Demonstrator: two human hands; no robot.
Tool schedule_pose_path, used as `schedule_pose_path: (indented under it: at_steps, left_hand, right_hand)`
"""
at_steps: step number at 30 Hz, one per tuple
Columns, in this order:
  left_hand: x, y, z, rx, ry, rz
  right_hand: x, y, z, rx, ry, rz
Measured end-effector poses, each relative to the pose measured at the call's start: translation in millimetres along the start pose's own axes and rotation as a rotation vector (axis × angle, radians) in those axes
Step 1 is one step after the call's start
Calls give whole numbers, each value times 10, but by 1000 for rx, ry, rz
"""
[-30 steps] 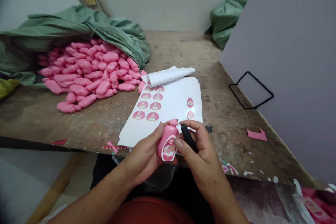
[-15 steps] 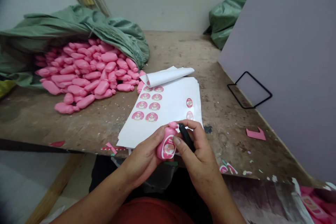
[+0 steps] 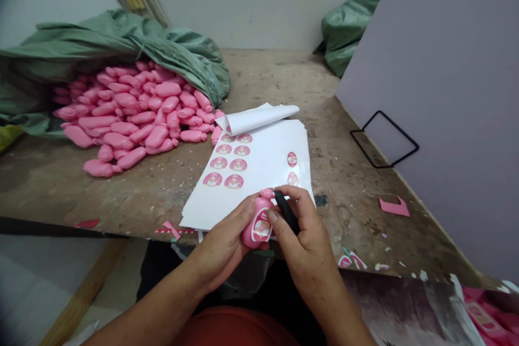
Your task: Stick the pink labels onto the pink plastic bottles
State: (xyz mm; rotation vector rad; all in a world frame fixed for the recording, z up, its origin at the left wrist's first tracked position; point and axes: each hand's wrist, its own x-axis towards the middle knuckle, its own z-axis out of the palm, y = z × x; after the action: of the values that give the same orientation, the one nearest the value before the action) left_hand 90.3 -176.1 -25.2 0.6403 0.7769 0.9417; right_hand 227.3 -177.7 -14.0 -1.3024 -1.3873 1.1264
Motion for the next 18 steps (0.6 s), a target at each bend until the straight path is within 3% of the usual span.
schedule_pose_path:
  at_steps: [18]
  left_hand:
    - [-6,7,7,47,6,4]
  right_hand:
    - [12,44,28,-51,24,4]
